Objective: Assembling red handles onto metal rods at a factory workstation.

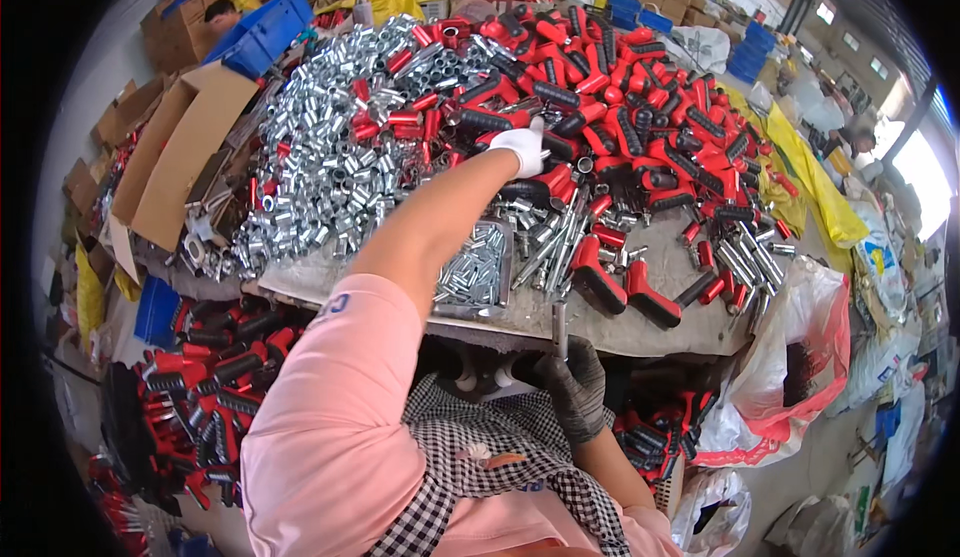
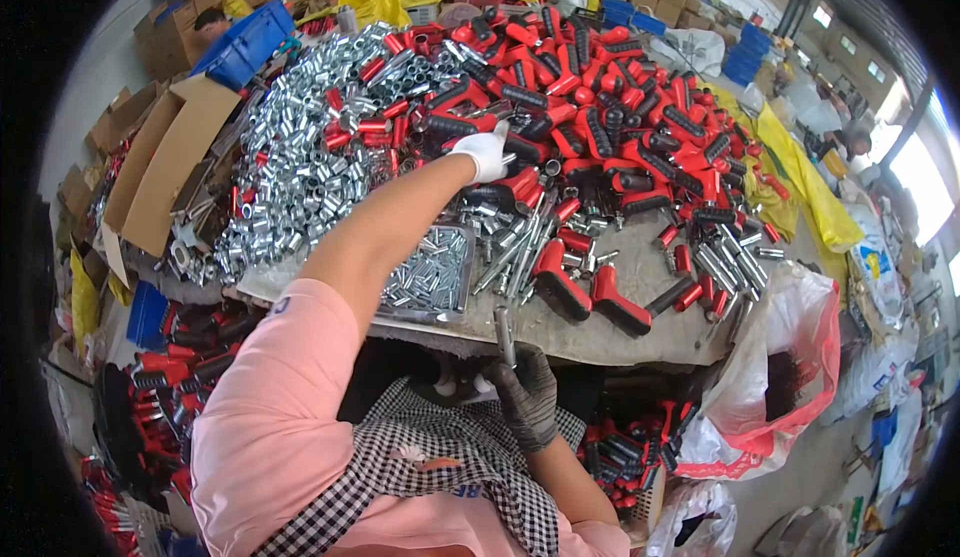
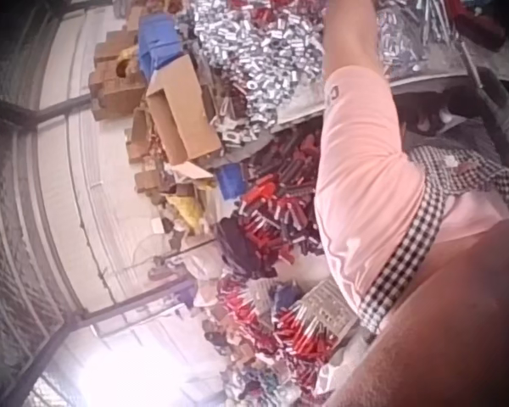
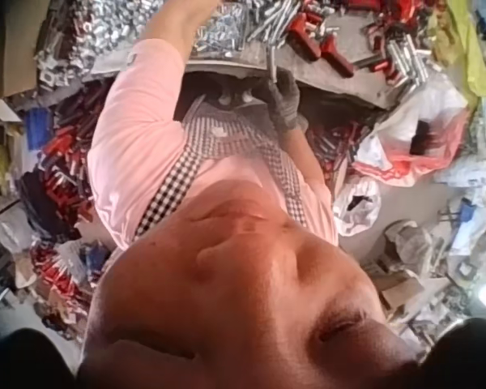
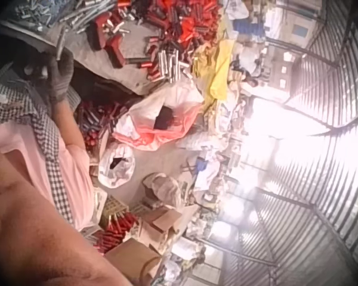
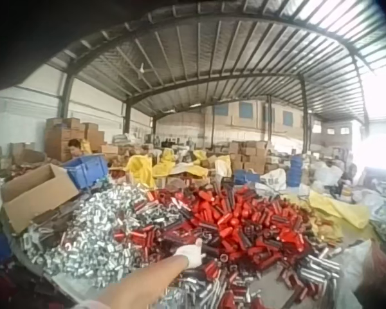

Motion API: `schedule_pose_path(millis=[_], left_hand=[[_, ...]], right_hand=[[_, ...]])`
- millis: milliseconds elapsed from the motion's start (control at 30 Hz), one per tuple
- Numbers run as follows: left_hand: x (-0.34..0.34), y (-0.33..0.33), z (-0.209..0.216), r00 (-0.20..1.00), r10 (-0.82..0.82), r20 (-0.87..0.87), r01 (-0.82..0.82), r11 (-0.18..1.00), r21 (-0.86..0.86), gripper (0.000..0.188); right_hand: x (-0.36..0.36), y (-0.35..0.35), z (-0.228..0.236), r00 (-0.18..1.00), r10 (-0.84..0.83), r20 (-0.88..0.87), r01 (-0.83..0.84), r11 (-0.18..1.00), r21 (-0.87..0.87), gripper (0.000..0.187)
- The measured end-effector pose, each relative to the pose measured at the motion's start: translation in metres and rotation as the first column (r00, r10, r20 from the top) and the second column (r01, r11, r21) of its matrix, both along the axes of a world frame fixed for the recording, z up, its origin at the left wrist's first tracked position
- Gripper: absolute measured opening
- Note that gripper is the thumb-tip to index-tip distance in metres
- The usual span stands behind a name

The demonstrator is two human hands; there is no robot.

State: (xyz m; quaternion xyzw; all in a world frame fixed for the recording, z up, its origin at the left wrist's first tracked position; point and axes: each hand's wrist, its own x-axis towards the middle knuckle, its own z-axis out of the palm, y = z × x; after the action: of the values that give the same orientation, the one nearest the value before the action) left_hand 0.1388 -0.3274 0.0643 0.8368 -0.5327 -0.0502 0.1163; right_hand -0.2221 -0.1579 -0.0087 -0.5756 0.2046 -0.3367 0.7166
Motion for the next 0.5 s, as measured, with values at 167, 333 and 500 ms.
schedule_pose_path(millis=[167, 333, 500], left_hand=[[-0.03, 0.075, 0.038, 0.826, -0.33, -0.457, 0.123, 0.897, -0.426, 0.069], [-0.099, 0.218, 0.031, 0.544, -0.505, -0.67, -0.064, 0.771, -0.633, 0.045], [-0.157, 0.3, -0.002, 0.636, -0.504, -0.584, -0.041, 0.734, -0.677, 0.039]], right_hand=[[0.002, -0.007, -0.006, 0.999, -0.023, 0.026, 0.019, 0.991, 0.133, 0.034], [0.017, -0.001, -0.028, 0.996, 0.074, 0.045, -0.074, 0.997, -0.015, 0.04], [0.035, 0.012, -0.032, 0.956, 0.278, -0.088, -0.281, 0.96, -0.016, 0.054]])
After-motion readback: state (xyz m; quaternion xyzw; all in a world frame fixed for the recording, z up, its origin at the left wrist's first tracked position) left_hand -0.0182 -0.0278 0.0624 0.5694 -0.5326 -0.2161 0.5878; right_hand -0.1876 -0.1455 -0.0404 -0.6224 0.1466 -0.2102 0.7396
